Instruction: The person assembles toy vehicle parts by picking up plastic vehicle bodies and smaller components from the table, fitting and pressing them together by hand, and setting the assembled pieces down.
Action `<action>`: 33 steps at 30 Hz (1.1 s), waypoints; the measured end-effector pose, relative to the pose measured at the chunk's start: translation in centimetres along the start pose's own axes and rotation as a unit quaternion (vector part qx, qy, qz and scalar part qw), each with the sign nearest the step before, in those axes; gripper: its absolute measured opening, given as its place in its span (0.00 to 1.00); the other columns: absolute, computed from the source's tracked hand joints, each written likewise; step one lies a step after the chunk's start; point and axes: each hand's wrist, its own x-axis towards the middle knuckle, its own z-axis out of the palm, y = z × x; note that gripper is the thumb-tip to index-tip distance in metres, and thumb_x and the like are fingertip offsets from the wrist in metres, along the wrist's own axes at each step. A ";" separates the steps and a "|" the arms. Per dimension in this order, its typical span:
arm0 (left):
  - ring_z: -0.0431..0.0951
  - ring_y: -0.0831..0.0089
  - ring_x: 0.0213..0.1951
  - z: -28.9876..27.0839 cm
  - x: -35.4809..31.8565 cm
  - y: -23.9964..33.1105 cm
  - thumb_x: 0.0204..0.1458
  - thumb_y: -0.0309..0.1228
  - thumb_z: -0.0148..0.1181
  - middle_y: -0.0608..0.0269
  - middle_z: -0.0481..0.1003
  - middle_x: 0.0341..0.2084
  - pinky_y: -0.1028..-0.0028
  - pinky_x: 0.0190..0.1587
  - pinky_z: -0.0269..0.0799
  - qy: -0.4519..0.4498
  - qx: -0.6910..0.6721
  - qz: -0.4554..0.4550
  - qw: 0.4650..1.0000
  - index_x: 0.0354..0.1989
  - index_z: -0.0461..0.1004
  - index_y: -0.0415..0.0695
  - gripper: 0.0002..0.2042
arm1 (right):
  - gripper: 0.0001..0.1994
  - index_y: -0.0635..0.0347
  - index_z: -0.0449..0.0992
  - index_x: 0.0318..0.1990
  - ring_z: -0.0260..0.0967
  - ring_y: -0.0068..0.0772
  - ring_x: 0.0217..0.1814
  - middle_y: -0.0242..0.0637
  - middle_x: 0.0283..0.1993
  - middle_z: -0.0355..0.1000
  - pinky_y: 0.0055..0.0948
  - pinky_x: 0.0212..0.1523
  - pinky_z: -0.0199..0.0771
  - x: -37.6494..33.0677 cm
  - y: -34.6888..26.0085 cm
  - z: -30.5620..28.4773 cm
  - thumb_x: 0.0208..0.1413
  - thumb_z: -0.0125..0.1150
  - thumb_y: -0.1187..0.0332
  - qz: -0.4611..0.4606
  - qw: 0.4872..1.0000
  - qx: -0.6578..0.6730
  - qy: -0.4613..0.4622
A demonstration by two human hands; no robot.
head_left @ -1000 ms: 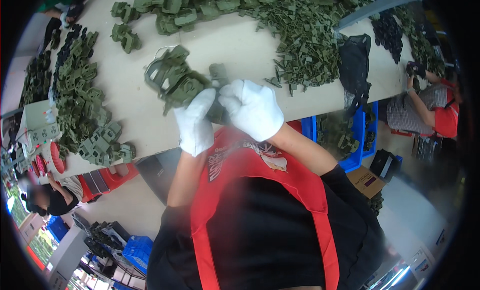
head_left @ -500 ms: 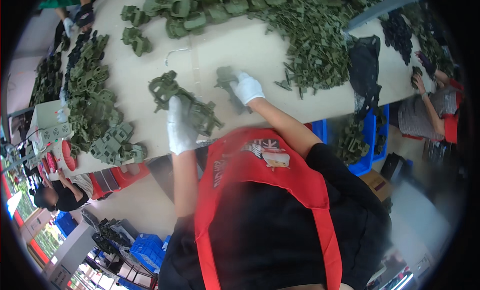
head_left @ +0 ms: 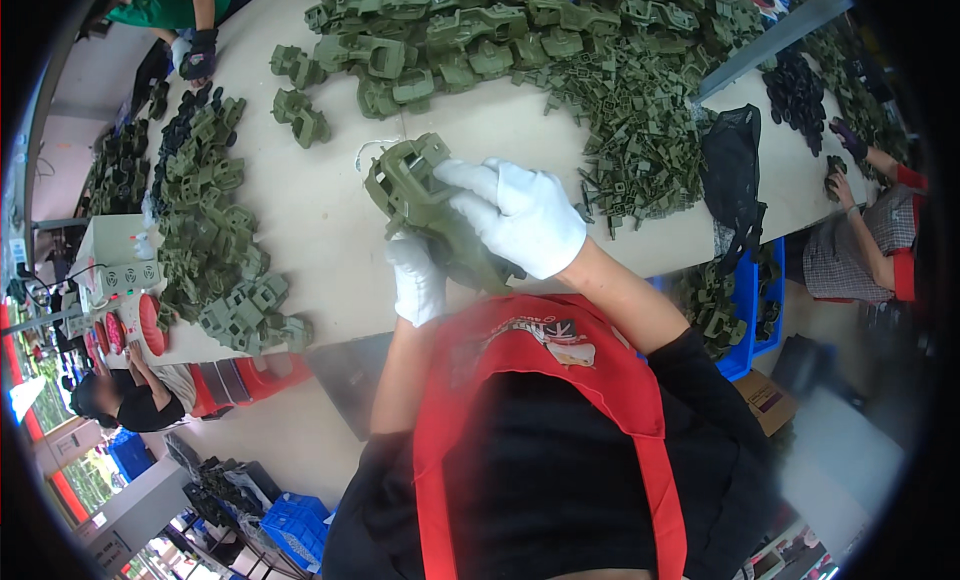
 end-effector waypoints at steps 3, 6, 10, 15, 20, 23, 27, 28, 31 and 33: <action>0.67 0.69 0.52 1.5 -0.8 1.2 0.30 0.78 0.46 0.61 0.66 0.52 0.68 0.54 0.64 0.044 0.004 -0.003 0.999 0.60 0.58 0.41 0.56 | 0.14 0.48 0.74 0.46 0.73 0.42 0.29 0.36 0.32 0.74 0.37 0.28 0.76 -0.1 0.0 0.1 0.50 0.59 0.67 -0.007 1.000 -0.028 0.001; 0.68 0.70 0.52 1.2 -0.9 0.4 0.34 0.75 0.50 0.62 0.67 0.51 0.69 0.54 0.65 0.035 -0.014 0.008 0.999 0.60 0.59 0.41 0.52 | 0.14 0.47 0.75 0.46 0.73 0.41 0.29 0.35 0.32 0.74 0.36 0.28 0.76 -0.5 -0.2 0.1 0.50 0.59 0.66 -0.023 1.000 0.002 0.013; 0.64 0.67 0.59 1.8 -0.3 0.2 0.46 0.63 0.57 0.61 0.63 0.59 0.65 0.61 0.59 0.068 -0.014 -0.021 0.997 0.64 0.55 0.43 0.44 | 0.13 0.48 0.75 0.45 0.73 0.43 0.31 0.37 0.34 0.75 0.36 0.31 0.76 -0.6 -0.8 0.7 0.50 0.59 0.68 0.011 0.999 0.028 0.018; 0.70 0.68 0.51 1.3 0.8 0.3 0.54 0.40 0.56 0.59 0.68 0.51 0.68 0.55 0.67 0.003 -0.076 0.039 0.996 0.60 0.59 0.40 0.27 | 0.14 0.51 0.79 0.45 0.76 0.35 0.39 0.38 0.40 0.77 0.29 0.44 0.75 1.0 1.0 2.5 0.49 0.62 0.69 0.076 0.952 0.296 0.004; 0.74 0.65 0.43 1.0 0.9 1.1 0.51 0.35 0.58 0.55 0.72 0.40 0.63 0.47 0.73 0.048 -0.215 -0.075 0.973 0.50 0.67 0.37 0.20 | 0.23 0.61 0.70 0.56 0.71 0.24 0.44 0.36 0.44 0.75 0.24 0.45 0.72 -0.2 4.2 0.5 0.52 0.63 0.68 0.231 0.831 0.495 -0.106; 0.74 0.63 0.44 2.1 1.6 1.7 0.51 0.33 0.57 0.54 0.73 0.39 0.63 0.48 0.72 0.065 -0.208 -0.036 0.975 0.48 0.67 0.35 0.19 | 0.25 0.64 0.69 0.56 0.71 0.25 0.40 0.36 0.41 0.74 0.25 0.43 0.72 -3.8 1.9 0.6 0.51 0.65 0.65 0.267 0.833 0.482 -0.048; 0.72 0.63 0.49 3.2 1.3 1.0 0.52 0.30 0.55 0.52 0.71 0.46 0.64 0.55 0.66 0.022 -0.196 -0.021 0.980 0.53 0.64 0.34 0.21 | 0.22 0.64 0.73 0.49 0.72 0.29 0.39 0.38 0.40 0.74 0.29 0.42 0.73 -3.5 -0.1 -0.2 0.48 0.68 0.62 0.333 0.827 0.452 0.019; 0.71 0.63 0.50 3.8 1.2 1.2 0.52 0.30 0.54 0.52 0.69 0.49 0.64 0.58 0.64 0.012 -0.197 0.008 0.980 0.55 0.63 0.34 0.22 | 0.22 0.64 0.73 0.49 0.72 0.29 0.39 0.38 0.40 0.74 0.29 0.42 0.73 -3.6 -0.1 -0.2 0.48 0.68 0.62 0.330 0.830 0.449 0.024; 0.60 0.62 0.62 2.9 1.3 -0.9 0.56 0.32 0.51 0.53 0.60 0.60 0.62 0.64 0.53 -0.011 -0.270 0.008 0.963 0.64 0.55 0.41 0.27 | 0.17 0.60 0.77 0.39 0.72 0.34 0.37 0.43 0.39 0.73 0.30 0.39 0.72 -2.9 2.2 0.5 0.44 0.70 0.61 0.200 0.932 0.300 0.019; 0.58 0.61 0.63 1.6 0.5 -2.4 0.56 0.32 0.50 0.53 0.59 0.61 0.62 0.65 0.52 -0.047 -0.292 0.013 0.955 0.65 0.54 0.43 0.27 | 0.15 0.58 0.78 0.37 0.71 0.38 0.38 0.42 0.37 0.73 0.32 0.41 0.71 -3.1 3.2 0.3 0.43 0.70 0.60 0.164 0.948 0.274 0.010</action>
